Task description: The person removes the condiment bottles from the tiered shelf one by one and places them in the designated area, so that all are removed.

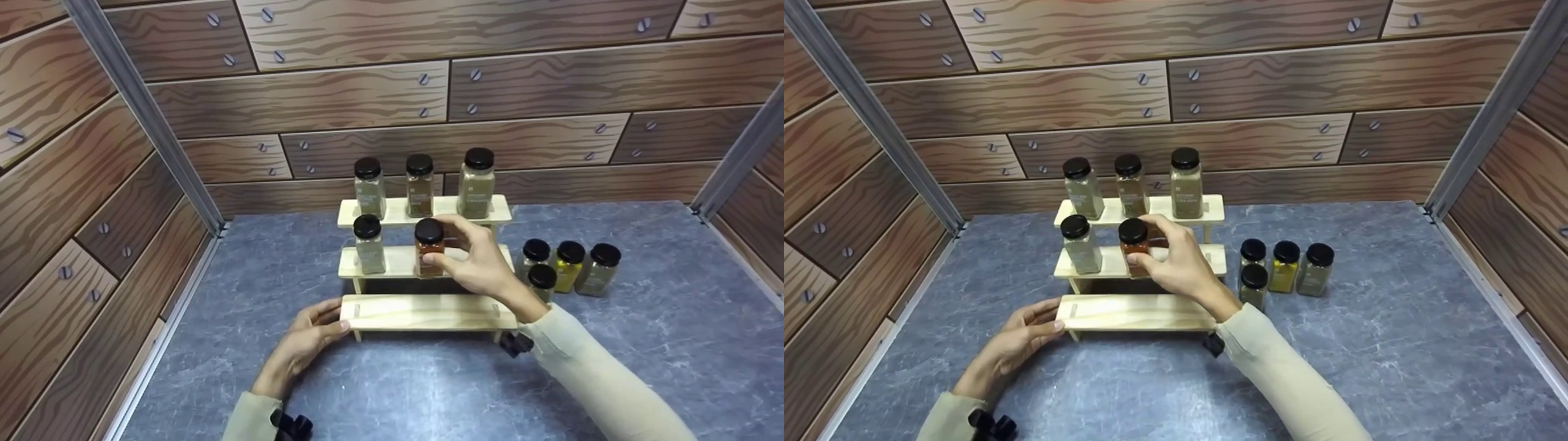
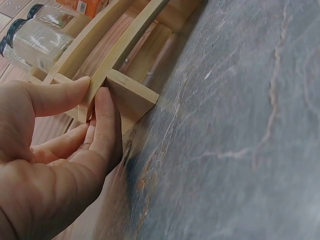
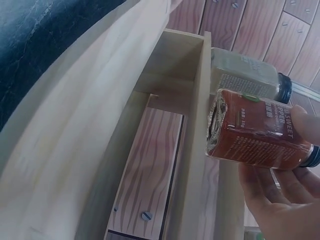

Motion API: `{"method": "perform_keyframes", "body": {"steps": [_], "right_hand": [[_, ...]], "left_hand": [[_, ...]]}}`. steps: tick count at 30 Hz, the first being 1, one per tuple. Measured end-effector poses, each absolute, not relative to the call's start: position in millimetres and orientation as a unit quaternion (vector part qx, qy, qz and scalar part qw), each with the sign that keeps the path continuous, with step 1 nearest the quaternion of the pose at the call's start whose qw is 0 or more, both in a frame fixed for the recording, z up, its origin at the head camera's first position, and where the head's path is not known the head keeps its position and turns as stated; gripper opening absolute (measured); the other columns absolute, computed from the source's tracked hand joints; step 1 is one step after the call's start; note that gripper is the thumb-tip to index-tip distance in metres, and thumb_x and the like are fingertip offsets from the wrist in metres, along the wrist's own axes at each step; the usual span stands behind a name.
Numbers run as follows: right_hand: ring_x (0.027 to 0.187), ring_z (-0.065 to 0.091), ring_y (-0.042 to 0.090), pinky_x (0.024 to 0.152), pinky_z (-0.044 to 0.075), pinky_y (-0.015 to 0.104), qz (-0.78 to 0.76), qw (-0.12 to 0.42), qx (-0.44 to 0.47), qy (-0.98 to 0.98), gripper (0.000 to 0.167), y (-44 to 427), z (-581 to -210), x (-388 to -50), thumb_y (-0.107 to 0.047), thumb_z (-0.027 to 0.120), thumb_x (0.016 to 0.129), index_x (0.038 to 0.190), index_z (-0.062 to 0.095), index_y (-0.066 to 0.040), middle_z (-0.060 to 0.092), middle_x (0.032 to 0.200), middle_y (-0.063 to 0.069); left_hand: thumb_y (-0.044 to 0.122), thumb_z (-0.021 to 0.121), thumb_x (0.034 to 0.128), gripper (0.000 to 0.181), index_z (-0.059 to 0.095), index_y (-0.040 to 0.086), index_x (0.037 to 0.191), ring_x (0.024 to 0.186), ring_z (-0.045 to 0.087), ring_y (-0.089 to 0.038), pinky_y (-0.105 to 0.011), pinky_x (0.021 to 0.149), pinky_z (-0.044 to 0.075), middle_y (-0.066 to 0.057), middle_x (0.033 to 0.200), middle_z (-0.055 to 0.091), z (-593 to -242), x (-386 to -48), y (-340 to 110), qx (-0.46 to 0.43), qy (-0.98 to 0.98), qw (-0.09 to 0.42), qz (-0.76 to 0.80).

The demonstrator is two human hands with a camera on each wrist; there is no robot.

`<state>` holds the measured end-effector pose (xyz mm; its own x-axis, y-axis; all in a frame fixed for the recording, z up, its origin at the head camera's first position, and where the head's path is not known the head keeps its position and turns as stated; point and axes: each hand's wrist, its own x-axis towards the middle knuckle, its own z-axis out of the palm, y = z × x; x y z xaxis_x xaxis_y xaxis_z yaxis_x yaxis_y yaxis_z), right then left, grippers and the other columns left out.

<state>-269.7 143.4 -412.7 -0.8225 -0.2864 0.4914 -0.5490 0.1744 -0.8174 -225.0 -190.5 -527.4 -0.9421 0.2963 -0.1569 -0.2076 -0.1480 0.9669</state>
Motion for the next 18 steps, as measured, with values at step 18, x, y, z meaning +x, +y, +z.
{"method": "perform_keyframes", "body": {"steps": [18], "right_hand": [[0.106,0.073,0.015,0.098,0.064,0.027,0.571,0.146,0.283,-0.756,0.058,189.8,-400.0,-255.9,0.01,0.086,0.081,0.134,0.065,0.004,0.076,0.119,0.018]], "left_hand": [[-0.009,0.063,0.0967,0.068,0.031,-0.02,0.156,0.121,0.065,-0.022,-0.028,0.107,0.06,-0.041,0.157,0.041,-528.7,-224.1,-190.1,0.045,0.632,0.164,0.756]]}}
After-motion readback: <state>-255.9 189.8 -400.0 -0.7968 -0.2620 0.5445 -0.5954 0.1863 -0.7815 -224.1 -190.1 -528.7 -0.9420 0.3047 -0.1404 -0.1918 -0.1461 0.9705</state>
